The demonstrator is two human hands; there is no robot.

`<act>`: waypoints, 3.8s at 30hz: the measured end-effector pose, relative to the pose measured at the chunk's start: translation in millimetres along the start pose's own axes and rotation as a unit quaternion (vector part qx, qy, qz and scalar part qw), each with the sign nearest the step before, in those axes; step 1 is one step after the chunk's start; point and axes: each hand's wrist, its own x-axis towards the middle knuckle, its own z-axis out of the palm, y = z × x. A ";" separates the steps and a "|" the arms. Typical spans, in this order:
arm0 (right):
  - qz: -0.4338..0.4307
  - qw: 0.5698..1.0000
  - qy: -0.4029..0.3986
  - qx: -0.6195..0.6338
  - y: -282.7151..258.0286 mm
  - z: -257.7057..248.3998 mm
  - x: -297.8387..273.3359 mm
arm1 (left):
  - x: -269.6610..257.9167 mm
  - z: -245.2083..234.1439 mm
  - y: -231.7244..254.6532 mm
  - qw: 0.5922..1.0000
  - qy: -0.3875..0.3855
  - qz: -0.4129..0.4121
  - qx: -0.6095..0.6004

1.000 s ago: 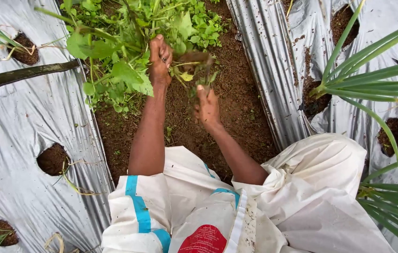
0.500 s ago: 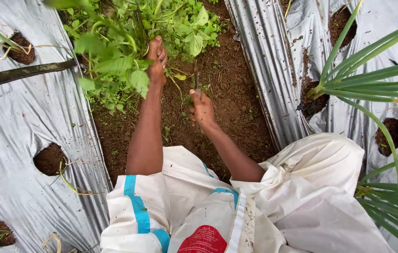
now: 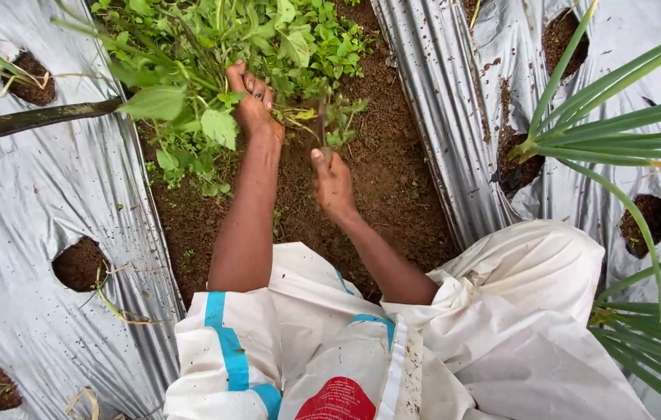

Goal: Manual weeding of a garden bed by pulling out unwanted plants by hand and using a small hand hoe.

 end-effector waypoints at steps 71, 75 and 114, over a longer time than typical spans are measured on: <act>-0.058 0.924 0.192 0.324 -26.0 -48.3 30.7 | 1.2 -0.2 45.2 0.962 -0.237 0.049 -0.128; -0.212 0.804 0.291 0.474 -44.0 -52.6 23.6 | 1.6 -2.3 46.3 0.946 -0.296 0.075 -0.109; 0.135 0.990 -0.030 0.013 141.6 44.0 47.2 | 93.5 -142.2 71.3 0.961 0.120 0.245 -0.046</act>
